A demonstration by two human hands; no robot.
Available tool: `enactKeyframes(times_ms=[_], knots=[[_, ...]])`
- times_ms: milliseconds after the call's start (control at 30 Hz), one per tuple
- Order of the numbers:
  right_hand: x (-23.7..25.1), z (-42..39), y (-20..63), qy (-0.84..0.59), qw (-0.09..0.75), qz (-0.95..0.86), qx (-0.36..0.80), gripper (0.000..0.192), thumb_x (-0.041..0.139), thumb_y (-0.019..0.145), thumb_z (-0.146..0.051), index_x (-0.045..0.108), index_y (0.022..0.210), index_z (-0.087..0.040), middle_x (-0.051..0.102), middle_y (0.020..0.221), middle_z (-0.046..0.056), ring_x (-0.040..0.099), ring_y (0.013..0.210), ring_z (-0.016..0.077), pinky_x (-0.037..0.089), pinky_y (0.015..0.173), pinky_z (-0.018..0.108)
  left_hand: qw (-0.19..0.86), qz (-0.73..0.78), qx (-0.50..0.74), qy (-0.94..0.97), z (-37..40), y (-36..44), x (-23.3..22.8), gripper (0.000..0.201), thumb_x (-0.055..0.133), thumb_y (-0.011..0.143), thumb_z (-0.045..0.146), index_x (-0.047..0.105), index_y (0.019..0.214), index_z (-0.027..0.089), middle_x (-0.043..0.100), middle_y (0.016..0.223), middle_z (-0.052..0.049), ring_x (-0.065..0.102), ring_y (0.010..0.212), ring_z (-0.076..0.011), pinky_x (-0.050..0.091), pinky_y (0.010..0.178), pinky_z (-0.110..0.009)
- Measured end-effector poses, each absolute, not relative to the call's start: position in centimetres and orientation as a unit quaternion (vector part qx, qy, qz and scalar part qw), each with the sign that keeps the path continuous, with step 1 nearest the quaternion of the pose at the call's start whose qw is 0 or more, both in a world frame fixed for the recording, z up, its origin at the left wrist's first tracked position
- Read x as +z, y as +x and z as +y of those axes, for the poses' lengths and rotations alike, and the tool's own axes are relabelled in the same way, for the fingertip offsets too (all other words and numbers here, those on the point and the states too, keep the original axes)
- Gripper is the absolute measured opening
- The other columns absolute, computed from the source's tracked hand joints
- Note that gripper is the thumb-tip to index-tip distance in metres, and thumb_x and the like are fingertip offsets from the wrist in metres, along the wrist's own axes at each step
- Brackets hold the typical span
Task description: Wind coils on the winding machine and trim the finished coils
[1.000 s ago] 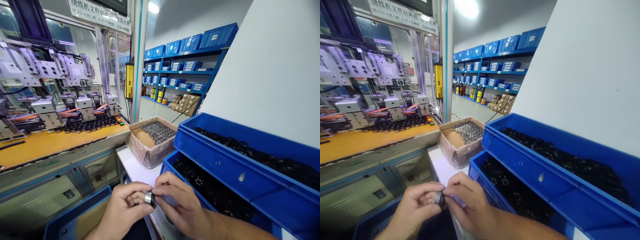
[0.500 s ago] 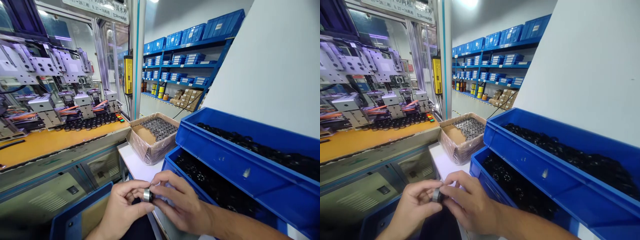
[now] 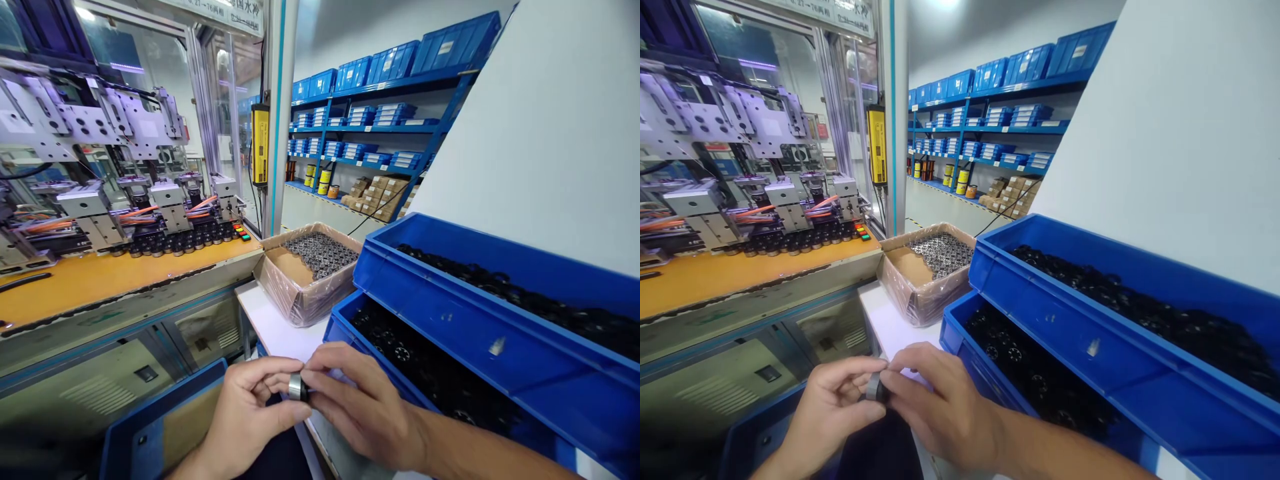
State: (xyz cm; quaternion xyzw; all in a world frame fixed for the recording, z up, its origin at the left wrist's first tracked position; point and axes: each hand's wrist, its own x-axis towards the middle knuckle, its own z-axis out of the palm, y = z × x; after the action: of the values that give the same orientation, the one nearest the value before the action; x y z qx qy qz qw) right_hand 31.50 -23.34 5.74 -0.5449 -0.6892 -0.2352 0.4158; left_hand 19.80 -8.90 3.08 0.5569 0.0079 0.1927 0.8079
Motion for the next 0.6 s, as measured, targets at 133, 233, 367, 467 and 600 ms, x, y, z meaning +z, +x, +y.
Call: enactKeyframes(times_ms=[133, 233, 367, 467, 600], knots=[[5.89, -23.23, 31.57, -0.546, 0.42, -0.684, -0.239, 0.02, 0.056, 0.094, -0.007, 0.06, 0.113, -0.008, 0.065, 0.094, 0.012, 0.063, 0.086, 0.0172, 0.059, 0.072, 0.03, 0.809, 0.007, 0.194, 0.556, -8.87, 19.89, 3.03, 0.041, 0.084, 0.062, 0.001, 0.08, 0.094, 0.026, 0.082, 0.085, -0.002, 0.077, 0.077, -0.0133, 0.058, 0.073, -0.013], [5.94, -23.15, 31.64, -0.54, 0.42, -0.69, -0.235, 0.02, 0.056, 0.094, -0.007, 0.059, 0.113, -0.008, 0.065, 0.094, 0.012, 0.063, 0.087, 0.0171, 0.059, 0.073, 0.03, 0.81, 0.008, 0.187, 0.555, -8.73, 19.96, 3.05, 0.041, 0.085, 0.062, 0.002, 0.08, 0.095, 0.026, 0.082, 0.086, -0.002, 0.077, 0.077, -0.0134, 0.058, 0.072, -0.013], [5.89, -23.16, 31.61, -0.546, 0.413, -0.69, -0.236, 0.019, 0.056, 0.094, -0.007, 0.06, 0.112, -0.008, 0.064, 0.095, 0.012, 0.062, 0.086, 0.0169, 0.058, 0.072, 0.029, 0.812, 0.012, 0.184, 0.554, -8.63, 20.02, 3.05, 0.04, 0.085, 0.062, 0.004, 0.08, 0.095, 0.025, 0.082, 0.086, -0.003, 0.077, 0.077, -0.0137, 0.058, 0.072, -0.014], [5.8, -23.24, 31.54, -0.547, 0.412, -0.689, -0.238, 0.019, 0.057, 0.094, -0.008, 0.059, 0.113, -0.008, 0.064, 0.094, 0.011, 0.062, 0.086, 0.017, 0.058, 0.073, 0.03, 0.812, 0.01, 0.185, 0.554, -8.68, 19.98, 3.04, 0.039, 0.086, 0.062, 0.004, 0.08, 0.095, 0.025, 0.082, 0.085, -0.003, 0.077, 0.076, -0.0137, 0.058, 0.072, -0.014], [5.71, -23.3, 31.51, -0.551, 0.406, -0.686, -0.247, 0.021, 0.056, 0.093, -0.006, 0.06, 0.113, -0.008, 0.064, 0.097, 0.012, 0.063, 0.088, 0.0167, 0.057, 0.072, 0.028, 0.813, 0.008, 0.187, 0.551, -8.79, 19.87, 3.12, 0.04, 0.085, 0.061, 0.003, 0.08, 0.095, 0.025, 0.082, 0.086, -0.003, 0.077, 0.077, -0.0143, 0.058, 0.073, -0.015]])
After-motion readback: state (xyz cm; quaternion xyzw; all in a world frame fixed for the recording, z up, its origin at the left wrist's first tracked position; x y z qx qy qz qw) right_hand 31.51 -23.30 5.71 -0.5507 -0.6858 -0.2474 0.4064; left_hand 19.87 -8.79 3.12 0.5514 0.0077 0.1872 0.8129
